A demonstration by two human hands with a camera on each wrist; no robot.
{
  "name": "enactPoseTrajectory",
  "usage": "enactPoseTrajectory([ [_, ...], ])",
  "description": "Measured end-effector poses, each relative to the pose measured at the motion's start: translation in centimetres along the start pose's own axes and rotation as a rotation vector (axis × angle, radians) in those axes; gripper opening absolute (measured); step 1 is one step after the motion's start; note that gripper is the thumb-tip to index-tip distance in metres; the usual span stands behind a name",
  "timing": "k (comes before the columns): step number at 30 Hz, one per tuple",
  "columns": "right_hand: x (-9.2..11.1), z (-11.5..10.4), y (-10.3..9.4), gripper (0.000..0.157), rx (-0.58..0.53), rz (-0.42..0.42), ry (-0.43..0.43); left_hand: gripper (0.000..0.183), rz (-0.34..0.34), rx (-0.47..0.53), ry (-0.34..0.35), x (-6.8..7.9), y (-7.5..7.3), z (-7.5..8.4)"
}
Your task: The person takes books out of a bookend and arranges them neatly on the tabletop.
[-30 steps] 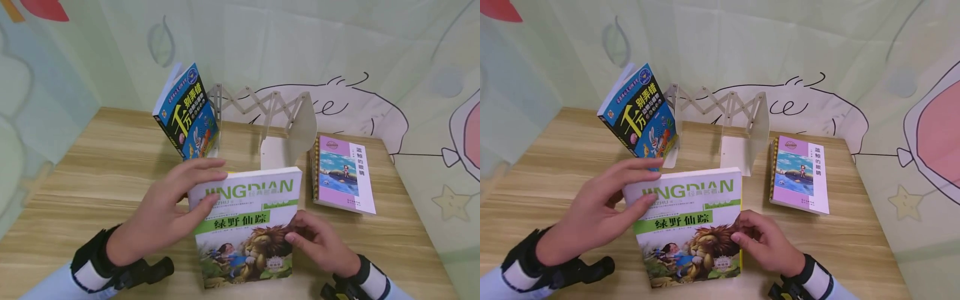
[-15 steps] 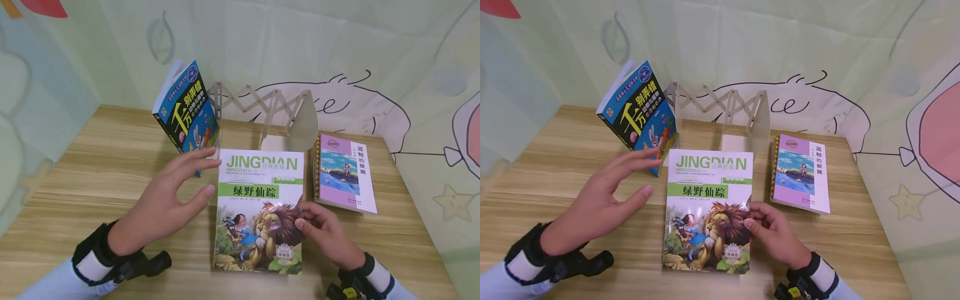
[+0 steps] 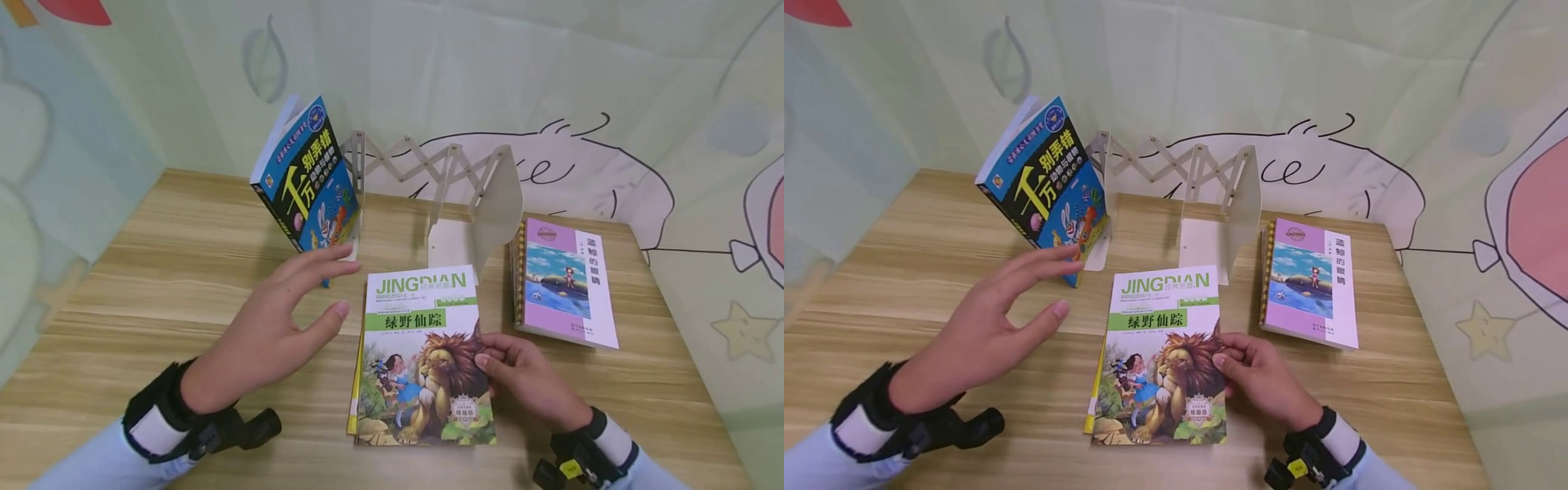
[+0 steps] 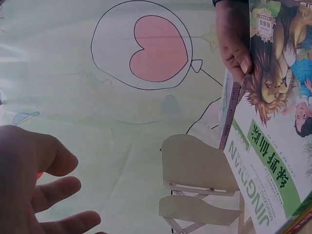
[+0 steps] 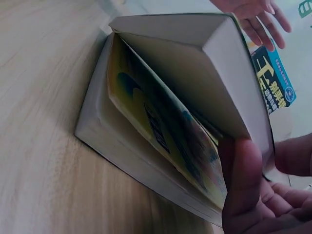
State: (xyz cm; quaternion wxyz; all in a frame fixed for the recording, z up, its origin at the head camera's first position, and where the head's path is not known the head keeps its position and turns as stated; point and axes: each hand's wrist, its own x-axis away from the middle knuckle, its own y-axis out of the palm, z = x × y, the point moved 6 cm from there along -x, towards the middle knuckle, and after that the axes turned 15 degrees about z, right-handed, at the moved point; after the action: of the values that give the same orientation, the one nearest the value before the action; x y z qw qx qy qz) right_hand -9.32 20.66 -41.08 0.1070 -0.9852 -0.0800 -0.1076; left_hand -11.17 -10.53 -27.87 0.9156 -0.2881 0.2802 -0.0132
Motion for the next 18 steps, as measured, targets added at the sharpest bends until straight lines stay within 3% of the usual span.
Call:
enactPoseTrajectory([
  [10, -0.20, 0.78, 0.68, 0.045, -0.004, 0.015, 0.072, 0.044, -0.012, 0.000, -0.010, 0.01, 0.36, -0.18],
  [18, -0.46, 0.99, 0.63, 0.048, 0.156, 0.090, 0.029, 0.044, -0.026, -0.010, -0.032, 0.04, 0.58, -0.47],
])
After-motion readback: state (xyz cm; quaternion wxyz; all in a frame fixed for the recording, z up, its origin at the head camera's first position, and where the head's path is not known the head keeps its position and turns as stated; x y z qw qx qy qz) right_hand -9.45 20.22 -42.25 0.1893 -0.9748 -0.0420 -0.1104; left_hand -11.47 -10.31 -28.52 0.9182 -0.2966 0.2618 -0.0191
